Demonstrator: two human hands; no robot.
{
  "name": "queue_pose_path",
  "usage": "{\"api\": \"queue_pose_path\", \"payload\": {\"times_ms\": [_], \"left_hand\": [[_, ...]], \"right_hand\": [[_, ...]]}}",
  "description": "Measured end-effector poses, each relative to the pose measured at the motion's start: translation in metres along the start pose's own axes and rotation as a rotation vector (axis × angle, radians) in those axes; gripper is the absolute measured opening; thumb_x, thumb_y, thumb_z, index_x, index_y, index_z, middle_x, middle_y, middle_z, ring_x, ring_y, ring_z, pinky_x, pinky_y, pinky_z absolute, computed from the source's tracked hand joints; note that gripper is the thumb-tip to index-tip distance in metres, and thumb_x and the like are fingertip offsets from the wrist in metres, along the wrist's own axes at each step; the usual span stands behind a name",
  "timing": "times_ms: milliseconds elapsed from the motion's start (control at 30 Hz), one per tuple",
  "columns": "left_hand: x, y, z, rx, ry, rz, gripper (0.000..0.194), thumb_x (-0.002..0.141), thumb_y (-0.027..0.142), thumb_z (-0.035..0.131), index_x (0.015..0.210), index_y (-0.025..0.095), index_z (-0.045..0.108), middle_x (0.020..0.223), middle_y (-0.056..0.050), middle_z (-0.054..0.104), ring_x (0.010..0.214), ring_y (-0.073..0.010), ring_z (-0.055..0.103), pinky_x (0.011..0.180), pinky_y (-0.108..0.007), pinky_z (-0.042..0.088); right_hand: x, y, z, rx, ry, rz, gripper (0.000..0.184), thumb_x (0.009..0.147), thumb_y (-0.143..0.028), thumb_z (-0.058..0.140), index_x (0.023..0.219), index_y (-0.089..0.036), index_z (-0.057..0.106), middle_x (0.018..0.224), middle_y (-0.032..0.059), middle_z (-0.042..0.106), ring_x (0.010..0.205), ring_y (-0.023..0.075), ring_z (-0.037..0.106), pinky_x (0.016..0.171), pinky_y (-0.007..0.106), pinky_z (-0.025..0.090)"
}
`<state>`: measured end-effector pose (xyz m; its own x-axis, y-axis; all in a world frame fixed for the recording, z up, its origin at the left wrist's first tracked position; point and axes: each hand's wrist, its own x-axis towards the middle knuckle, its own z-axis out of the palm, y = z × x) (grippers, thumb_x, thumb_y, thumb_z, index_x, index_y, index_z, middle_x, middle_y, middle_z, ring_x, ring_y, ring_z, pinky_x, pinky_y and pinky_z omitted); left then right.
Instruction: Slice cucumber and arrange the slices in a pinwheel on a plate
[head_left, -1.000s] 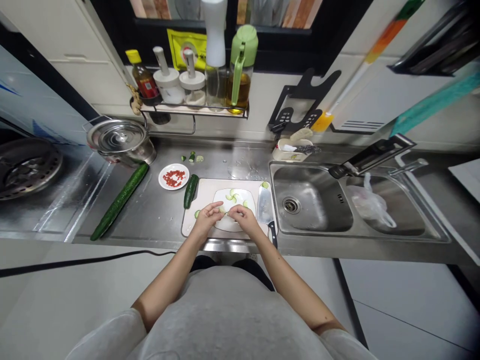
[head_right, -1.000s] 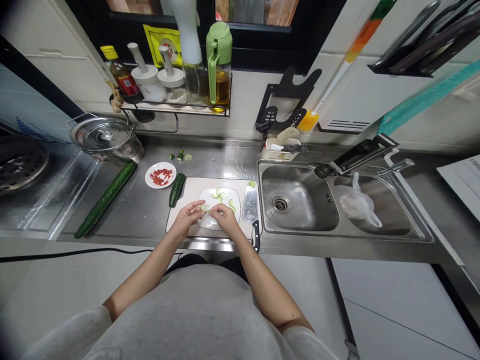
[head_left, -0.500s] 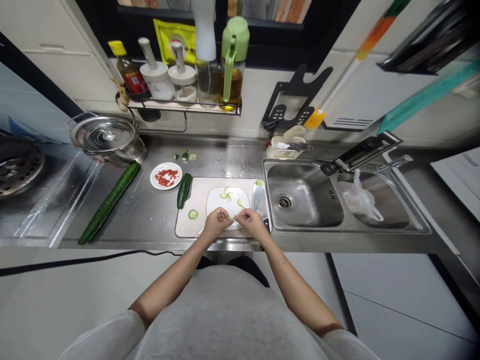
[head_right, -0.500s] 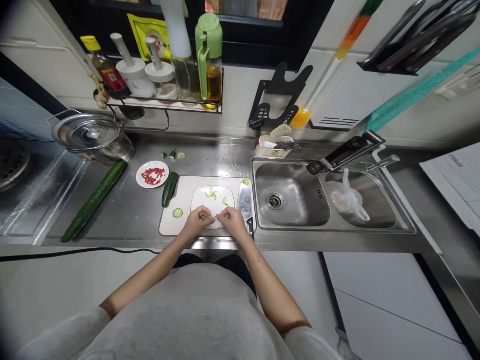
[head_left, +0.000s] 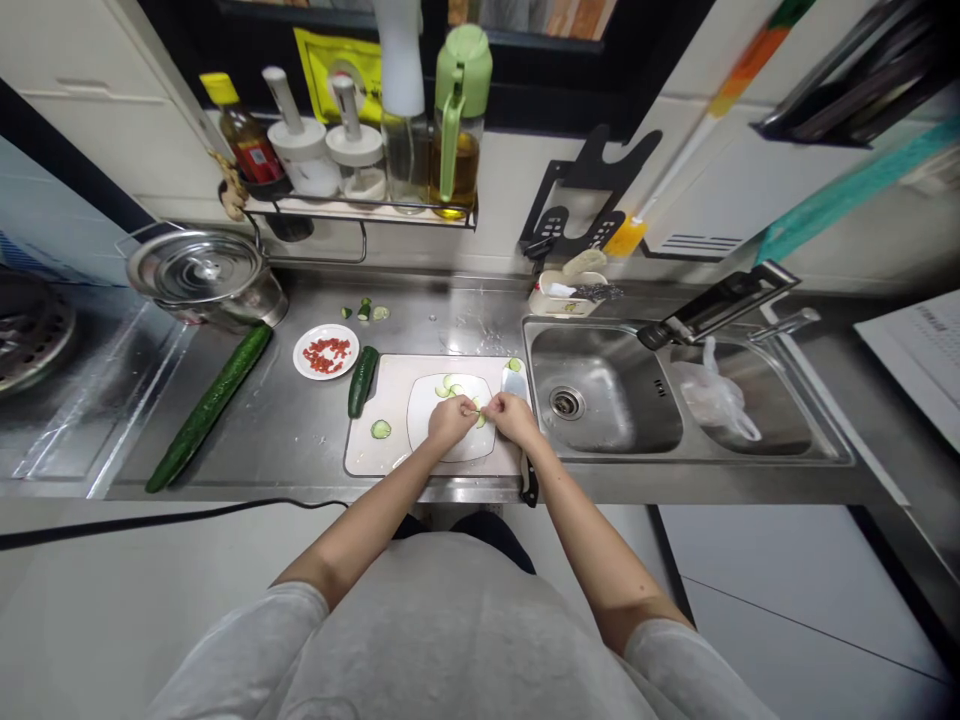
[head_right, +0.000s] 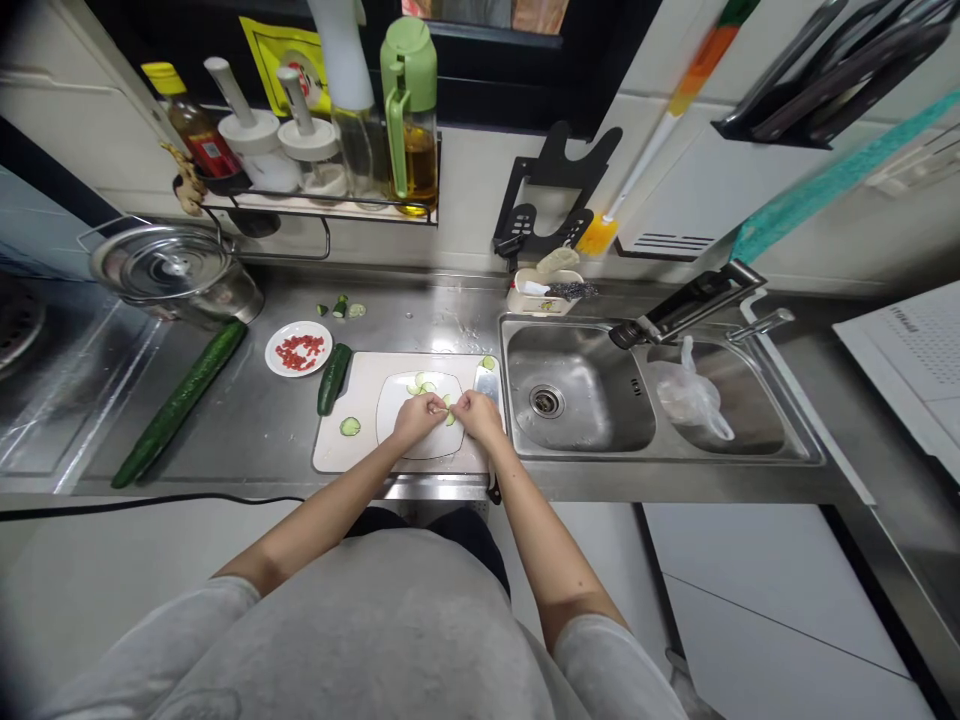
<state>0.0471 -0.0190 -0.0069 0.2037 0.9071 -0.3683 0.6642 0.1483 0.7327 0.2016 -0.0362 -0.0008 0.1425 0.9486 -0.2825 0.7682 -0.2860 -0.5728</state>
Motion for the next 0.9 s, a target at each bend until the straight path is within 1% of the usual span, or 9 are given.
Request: {"api": "queue_pose_path", "payload": {"times_ms": [133,333,467,633,733,900], "left_hand": [[0.003,-0.001,0.004,0.057,-0.004,0.000,0.015,0.075,0.027,0.063,0.088,0.022,0.068,0.088,-0.001,0.071,0.081,-0.0157,0.063,0.069,-0.024,0.044],[0.007,-0.001,0.007,0.135,0.006,-0.001,0.016,0.078,0.031,0.061,0.091,0.022,0.068,0.090,-0.002,0.072,0.085,-0.0169,0.063,0.069,-0.025,0.043],[0.007,-0.001,0.008,0.173,0.006,0.024,0.015,0.080,0.030,0.059,0.090,0.022,0.068,0.090,-0.003,0.070,0.087,-0.0177,0.062,0.069,-0.025,0.043],[0.007,-0.002,0.011,0.252,0.049,0.069,0.014,0.080,0.030,0.059,0.088,0.022,0.067,0.100,-0.005,0.065,0.094,-0.0197,0.058,0.072,-0.027,0.043],[0.007,-0.003,0.011,0.271,0.065,0.079,0.013,0.080,0.030,0.060,0.088,0.022,0.067,0.103,-0.006,0.062,0.100,-0.0212,0.055,0.072,-0.028,0.044],[0.006,-0.005,0.009,0.233,0.078,0.085,0.014,0.081,0.031,0.060,0.091,0.022,0.065,0.102,-0.005,0.059,0.097,-0.0199,0.054,0.075,-0.028,0.043]], "right_hand": [[0.002,-0.003,0.000,-0.084,-0.020,0.011,0.011,0.075,-0.030,0.063,0.071,-0.019,0.061,0.072,-0.0001,0.064,0.064,0.0116,0.051,0.056,0.021,0.030],[0.008,-0.003,0.001,-0.169,-0.033,0.040,0.012,0.075,-0.031,0.064,0.075,-0.019,0.062,0.075,0.0010,0.064,0.067,0.0124,0.053,0.056,0.021,0.028],[0.010,-0.005,-0.001,-0.187,-0.063,0.049,0.013,0.075,-0.032,0.063,0.076,-0.019,0.062,0.077,0.0016,0.065,0.070,0.0134,0.054,0.056,0.022,0.028],[0.011,-0.011,-0.003,-0.247,-0.078,0.070,0.012,0.074,-0.031,0.063,0.079,-0.020,0.062,0.080,0.0030,0.066,0.074,0.0153,0.056,0.057,0.023,0.029],[0.010,-0.011,-0.004,-0.272,-0.068,0.073,0.015,0.075,-0.033,0.064,0.084,-0.020,0.061,0.082,0.0032,0.065,0.076,0.0160,0.056,0.059,0.023,0.030],[0.008,-0.003,-0.010,-0.241,-0.024,0.109,0.018,0.078,-0.035,0.061,0.090,-0.022,0.059,0.085,0.0027,0.065,0.075,0.0160,0.056,0.060,0.023,0.030]]}}
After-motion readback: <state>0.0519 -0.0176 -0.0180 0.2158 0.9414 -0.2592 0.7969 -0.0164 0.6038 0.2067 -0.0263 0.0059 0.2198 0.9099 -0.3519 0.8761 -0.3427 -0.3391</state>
